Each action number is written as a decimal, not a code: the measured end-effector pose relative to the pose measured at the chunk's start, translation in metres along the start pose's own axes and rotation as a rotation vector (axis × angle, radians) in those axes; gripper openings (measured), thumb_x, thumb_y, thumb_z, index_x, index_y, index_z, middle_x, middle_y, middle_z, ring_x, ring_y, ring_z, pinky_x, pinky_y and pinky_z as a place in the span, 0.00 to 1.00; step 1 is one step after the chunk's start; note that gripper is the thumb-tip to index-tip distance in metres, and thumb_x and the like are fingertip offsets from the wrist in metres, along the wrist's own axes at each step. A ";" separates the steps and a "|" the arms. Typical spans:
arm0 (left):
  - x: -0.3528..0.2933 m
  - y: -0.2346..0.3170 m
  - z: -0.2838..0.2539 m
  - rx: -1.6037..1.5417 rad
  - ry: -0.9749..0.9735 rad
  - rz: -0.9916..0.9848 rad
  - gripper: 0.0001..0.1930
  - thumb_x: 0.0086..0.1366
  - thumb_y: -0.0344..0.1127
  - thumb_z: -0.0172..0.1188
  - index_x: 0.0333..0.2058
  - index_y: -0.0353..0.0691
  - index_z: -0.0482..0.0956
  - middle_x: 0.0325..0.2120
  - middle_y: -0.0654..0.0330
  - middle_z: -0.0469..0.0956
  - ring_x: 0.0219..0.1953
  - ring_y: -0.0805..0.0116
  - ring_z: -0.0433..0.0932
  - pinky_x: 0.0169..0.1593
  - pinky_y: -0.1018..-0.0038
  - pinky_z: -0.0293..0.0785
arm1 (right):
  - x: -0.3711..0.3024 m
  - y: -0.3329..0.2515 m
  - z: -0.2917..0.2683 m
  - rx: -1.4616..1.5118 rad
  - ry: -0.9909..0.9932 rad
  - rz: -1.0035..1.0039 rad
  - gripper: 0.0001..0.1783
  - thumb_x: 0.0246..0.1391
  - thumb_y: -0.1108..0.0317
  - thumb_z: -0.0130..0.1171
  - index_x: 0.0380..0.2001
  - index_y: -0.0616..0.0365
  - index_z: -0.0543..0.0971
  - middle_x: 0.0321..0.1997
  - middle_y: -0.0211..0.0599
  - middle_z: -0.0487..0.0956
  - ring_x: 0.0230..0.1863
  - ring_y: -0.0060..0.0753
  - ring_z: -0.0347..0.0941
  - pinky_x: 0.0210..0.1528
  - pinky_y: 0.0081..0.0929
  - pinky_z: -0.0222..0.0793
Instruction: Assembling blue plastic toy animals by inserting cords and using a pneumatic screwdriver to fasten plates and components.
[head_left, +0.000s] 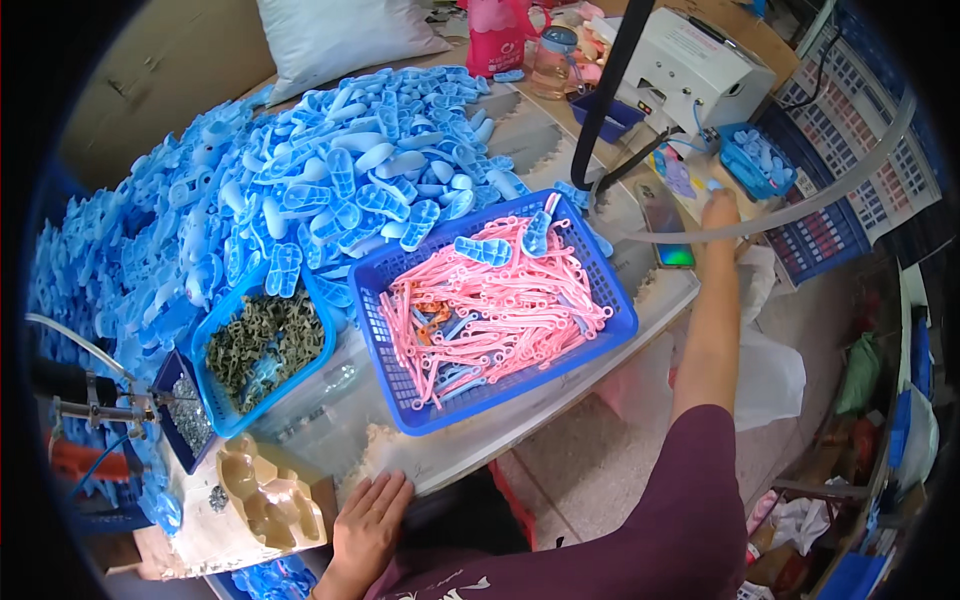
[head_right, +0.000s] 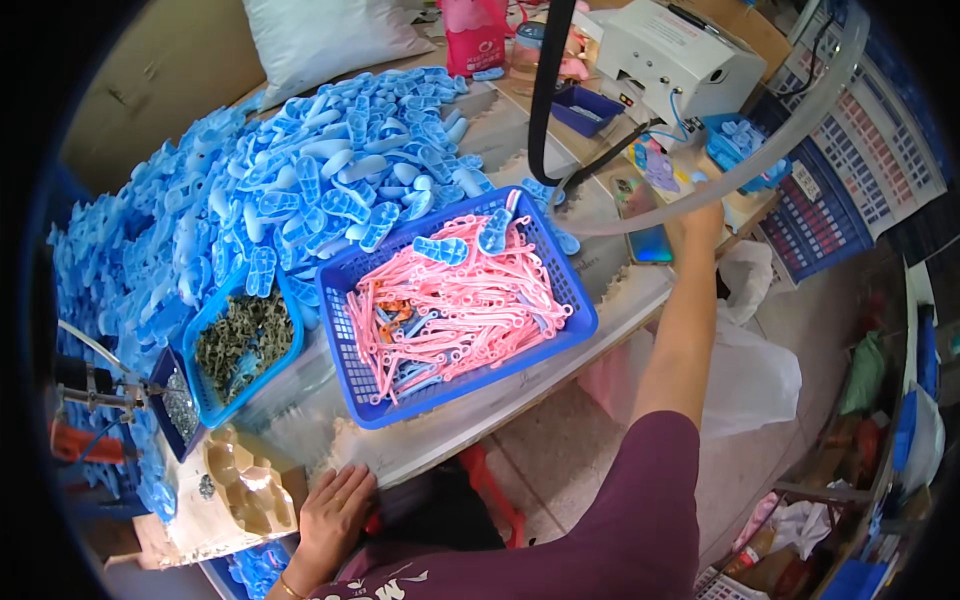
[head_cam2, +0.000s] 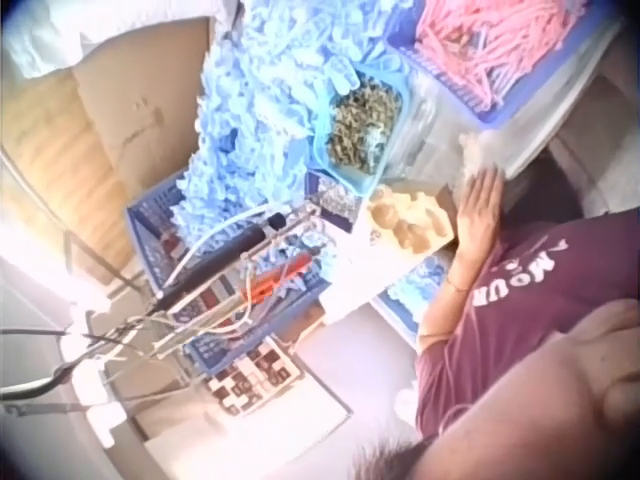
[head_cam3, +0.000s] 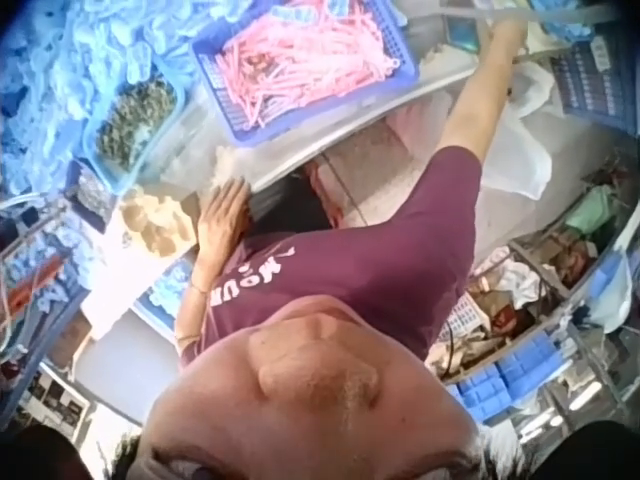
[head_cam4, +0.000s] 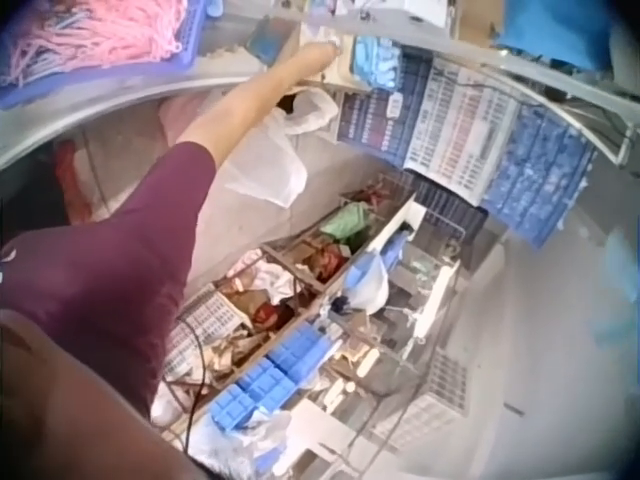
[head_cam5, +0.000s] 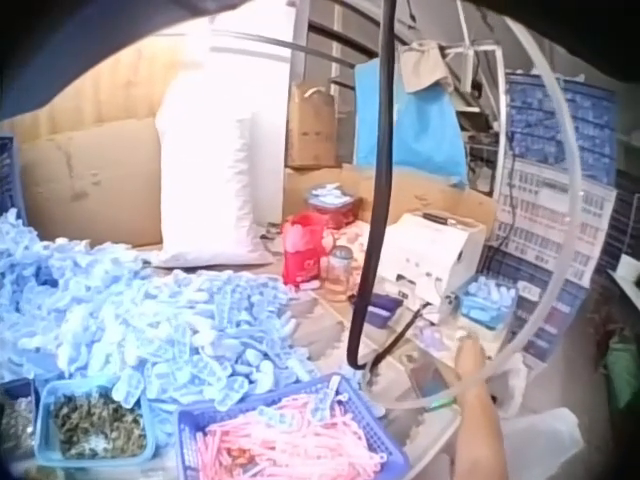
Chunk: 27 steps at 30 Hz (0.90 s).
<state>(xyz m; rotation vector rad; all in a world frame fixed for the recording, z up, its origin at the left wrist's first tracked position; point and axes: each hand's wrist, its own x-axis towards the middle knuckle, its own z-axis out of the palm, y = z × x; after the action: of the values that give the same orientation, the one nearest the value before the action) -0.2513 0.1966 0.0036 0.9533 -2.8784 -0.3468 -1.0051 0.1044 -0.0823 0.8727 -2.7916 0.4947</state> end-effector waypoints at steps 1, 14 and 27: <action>0.000 0.001 0.000 -0.001 0.000 0.003 0.21 0.56 0.31 0.67 0.50 0.39 0.79 0.52 0.55 0.80 0.55 0.57 0.79 0.61 0.59 0.72 | -0.010 -0.008 -0.008 0.044 0.253 -0.131 0.22 0.59 0.67 0.50 0.55 0.58 0.77 0.67 0.52 0.69 0.59 0.56 0.72 0.59 0.46 0.70; -0.003 0.002 0.000 -0.021 0.048 -0.006 0.19 0.57 0.28 0.63 0.49 0.36 0.80 0.50 0.52 0.81 0.53 0.55 0.80 0.60 0.61 0.74 | 0.015 -0.015 -0.124 0.125 0.572 -0.262 0.13 0.58 0.64 0.55 0.41 0.54 0.85 0.39 0.47 0.85 0.40 0.52 0.81 0.44 0.41 0.75; -0.020 -0.007 0.013 0.140 0.132 0.133 0.23 0.57 0.32 0.55 0.52 0.33 0.77 0.56 0.53 0.77 0.57 0.55 0.78 0.64 0.64 0.71 | -0.332 -0.323 -0.212 0.491 -0.894 -1.180 0.09 0.60 0.69 0.61 0.39 0.64 0.82 0.34 0.41 0.82 0.36 0.31 0.80 0.40 0.27 0.73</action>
<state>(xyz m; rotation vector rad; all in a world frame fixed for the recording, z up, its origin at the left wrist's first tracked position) -0.2330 0.2059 -0.0105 0.7656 -2.8549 -0.0687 -0.5339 0.1044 0.1115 3.0981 -1.9883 0.6295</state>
